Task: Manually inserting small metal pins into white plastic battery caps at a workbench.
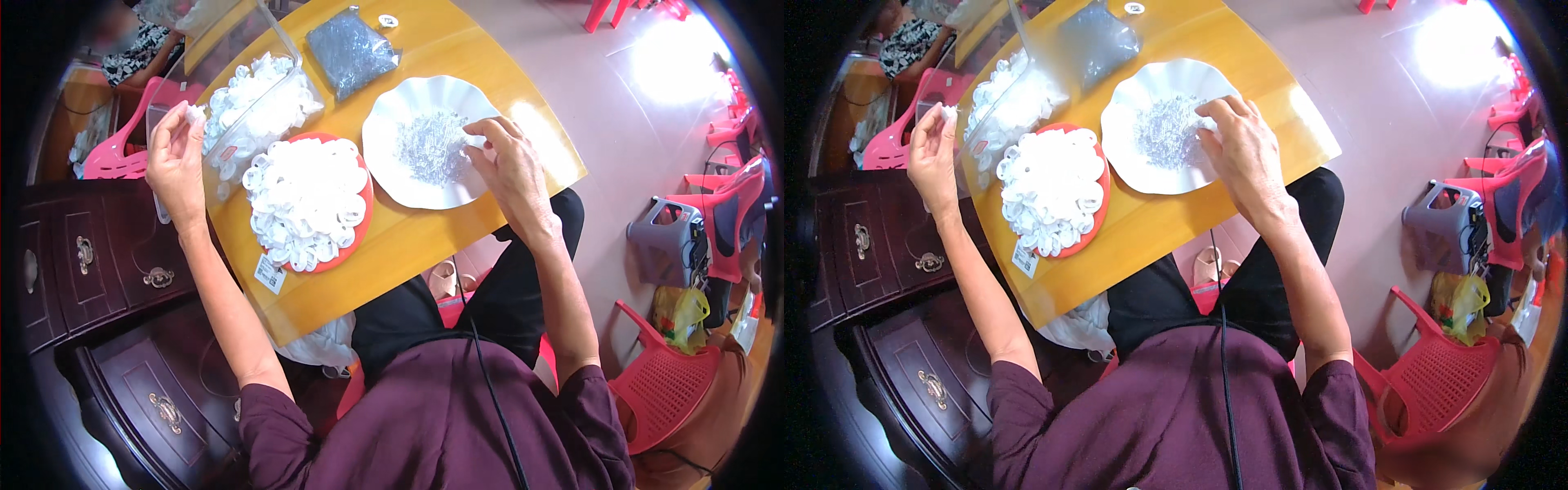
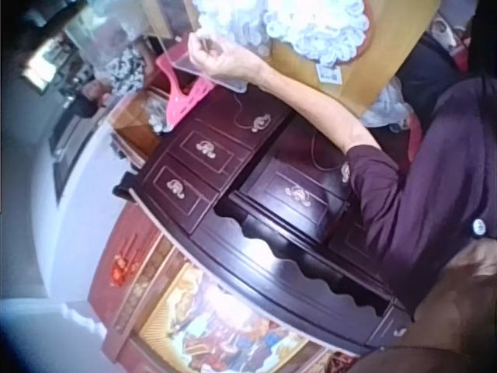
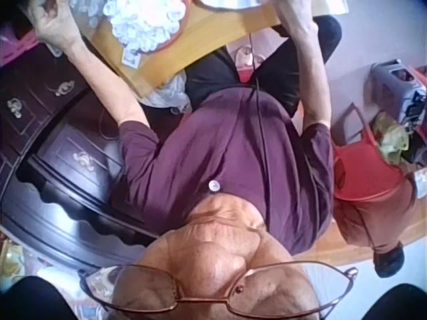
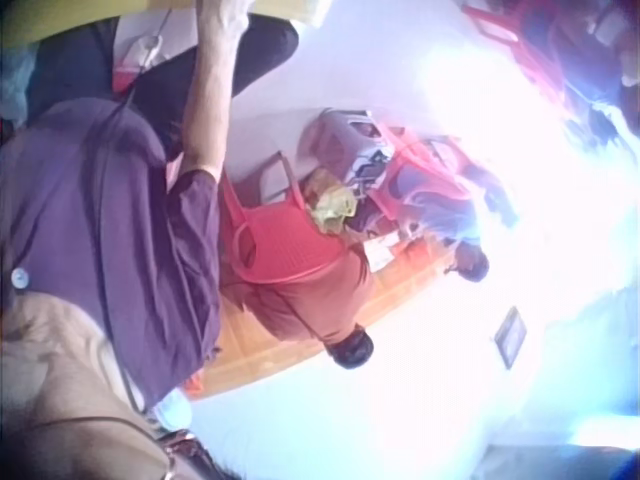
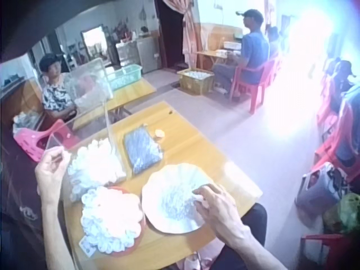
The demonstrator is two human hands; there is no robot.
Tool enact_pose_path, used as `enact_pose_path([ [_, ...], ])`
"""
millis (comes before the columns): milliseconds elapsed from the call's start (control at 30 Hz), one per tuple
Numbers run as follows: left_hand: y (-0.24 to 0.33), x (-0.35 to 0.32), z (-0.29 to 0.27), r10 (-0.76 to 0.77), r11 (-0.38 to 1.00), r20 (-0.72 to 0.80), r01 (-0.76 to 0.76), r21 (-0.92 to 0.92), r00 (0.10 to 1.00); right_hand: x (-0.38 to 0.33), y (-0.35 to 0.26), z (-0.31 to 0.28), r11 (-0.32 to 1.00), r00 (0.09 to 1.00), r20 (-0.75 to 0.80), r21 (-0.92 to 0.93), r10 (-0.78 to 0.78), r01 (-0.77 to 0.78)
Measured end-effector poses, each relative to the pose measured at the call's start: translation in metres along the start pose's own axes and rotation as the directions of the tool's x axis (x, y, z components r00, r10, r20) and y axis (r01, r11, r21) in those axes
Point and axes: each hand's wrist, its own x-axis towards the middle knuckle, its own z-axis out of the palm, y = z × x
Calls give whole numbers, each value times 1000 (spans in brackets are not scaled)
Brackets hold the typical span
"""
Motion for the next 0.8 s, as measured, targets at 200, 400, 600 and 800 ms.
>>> enact_pose_path([
  [200, 29, -30, 13, 122, 908, 56, -134, 398, 991, 27, 16, 8, 956, 982, -65, -248, -176, 155],
  [400, 70, -85, 39, 175, 930, 150, -213, 299, 973, 33, 22, 16, 931, 992, 33, -342, -125, 129],
  [600, 83, -122, 55, 132, 982, 204, -155, 104, 970, 30, 19, 12, 920, 986, 37, -355, -164, 166],
  [800, 107, -139, 68, 88, 996, 242, -83, -33, 966, 19, 15, 4, 937, 981, 5, -295, -195, 188],
])
